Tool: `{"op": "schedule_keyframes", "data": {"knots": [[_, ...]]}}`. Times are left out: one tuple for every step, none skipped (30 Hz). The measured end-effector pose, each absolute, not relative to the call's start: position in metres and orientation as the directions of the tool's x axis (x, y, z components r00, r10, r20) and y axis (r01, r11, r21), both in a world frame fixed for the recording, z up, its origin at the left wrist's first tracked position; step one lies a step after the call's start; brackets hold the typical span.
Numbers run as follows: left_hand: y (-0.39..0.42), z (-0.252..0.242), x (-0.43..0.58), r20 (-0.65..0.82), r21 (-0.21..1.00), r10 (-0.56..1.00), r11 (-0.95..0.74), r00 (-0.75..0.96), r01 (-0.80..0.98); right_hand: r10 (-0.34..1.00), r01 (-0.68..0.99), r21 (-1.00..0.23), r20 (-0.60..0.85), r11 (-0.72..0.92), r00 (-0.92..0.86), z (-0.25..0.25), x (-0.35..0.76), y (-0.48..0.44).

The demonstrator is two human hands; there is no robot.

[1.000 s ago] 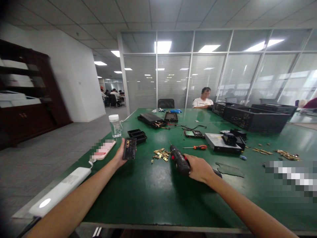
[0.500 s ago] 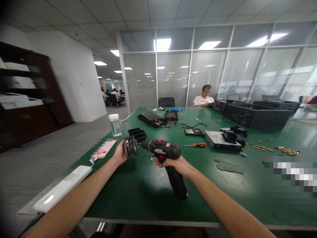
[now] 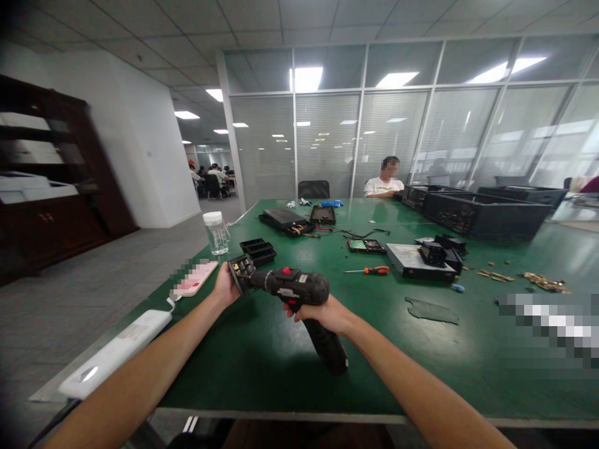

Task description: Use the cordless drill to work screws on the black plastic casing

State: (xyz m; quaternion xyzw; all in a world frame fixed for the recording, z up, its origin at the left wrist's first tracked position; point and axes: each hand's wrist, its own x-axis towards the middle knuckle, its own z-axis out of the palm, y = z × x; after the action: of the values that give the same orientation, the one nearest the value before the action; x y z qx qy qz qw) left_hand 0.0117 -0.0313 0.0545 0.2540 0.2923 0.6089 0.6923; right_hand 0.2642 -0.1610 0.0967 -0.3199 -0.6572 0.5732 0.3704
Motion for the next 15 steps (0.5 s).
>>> {"op": "schedule_keyframes", "data": {"knots": [[-0.0314,0.0537,0.0125,-0.082,0.715,0.993,0.122,0.09,-0.689,0.846,0.003,-0.99,0.116,0.138,-0.52,0.0969,0.263,-0.1606],[-0.0316,0.0531,0.0131,-0.078,0.72,0.993,0.119,0.09,-0.684,0.849,0.006,-0.99,0.115,0.138,-0.516,0.0971,0.2621,-0.1603],[-0.0319,0.0528,0.0136,-0.076,0.722,0.993,0.118,0.091,-0.681,0.85,0.006,-0.99,0.116,0.139,-0.513,0.0971,0.2614,-0.1601],[-0.0322,0.0526,0.0139,-0.074,0.723,0.993,0.115,0.09,-0.681,0.851,0.004,-0.99,0.119,0.141,-0.511,0.097,0.261,-0.1599],[-0.0324,0.0525,0.0141,-0.07,0.722,0.994,0.111,0.087,-0.683,0.849,0.005,-0.989,0.124,0.147,-0.513,0.0966,0.2609,-0.1597],[-0.0325,0.0526,0.0141,-0.066,0.721,0.994,0.105,0.083,-0.685,0.848,0.008,-0.988,0.13,0.156,-0.514,0.0959,0.2611,-0.1594],[-0.0325,0.0528,0.0141,-0.063,0.72,0.995,0.1,0.079,-0.687,0.848,0.014,-0.986,0.134,0.165,-0.513,0.095,0.2614,-0.1591],[-0.0325,0.053,0.014,-0.061,0.718,0.995,0.097,0.077,-0.689,0.85,0.022,-0.985,0.136,0.17,-0.509,0.0939,0.2618,-0.1587],[-0.0324,0.0532,0.0139,-0.062,0.716,0.995,0.098,0.077,-0.691,0.852,0.027,-0.984,0.137,0.174,-0.505,0.0926,0.2622,-0.1583],[-0.0325,0.0534,0.0138,-0.065,0.714,0.995,0.102,0.079,-0.693,0.855,0.03,-0.984,0.137,0.175,-0.501,0.0915,0.2626,-0.1579],[-0.0326,0.0537,0.0138,-0.069,0.711,0.994,0.105,0.08,-0.696,0.856,0.029,-0.984,0.138,0.175,-0.498,0.0904,0.2628,-0.1575],[-0.0328,0.0539,0.014,-0.073,0.708,0.994,0.108,0.08,-0.698,0.857,0.027,-0.984,0.141,0.177,-0.497,0.0897,0.2628,-0.1572],[-0.0331,0.0542,0.0142,-0.077,0.706,0.994,0.11,0.079,-0.699,0.855,0.027,-0.983,0.145,0.182,-0.498,0.0892,0.2628,-0.157],[-0.0335,0.0545,0.0145,-0.079,0.706,0.994,0.109,0.075,-0.699,0.852,0.029,-0.981,0.151,0.191,-0.501,0.0891,0.2626,-0.1569],[-0.0339,0.0549,0.015,-0.079,0.708,0.994,0.107,0.072,-0.698,0.851,0.032,-0.98,0.156,0.198,-0.501,0.0894,0.2623,-0.1568]]}}
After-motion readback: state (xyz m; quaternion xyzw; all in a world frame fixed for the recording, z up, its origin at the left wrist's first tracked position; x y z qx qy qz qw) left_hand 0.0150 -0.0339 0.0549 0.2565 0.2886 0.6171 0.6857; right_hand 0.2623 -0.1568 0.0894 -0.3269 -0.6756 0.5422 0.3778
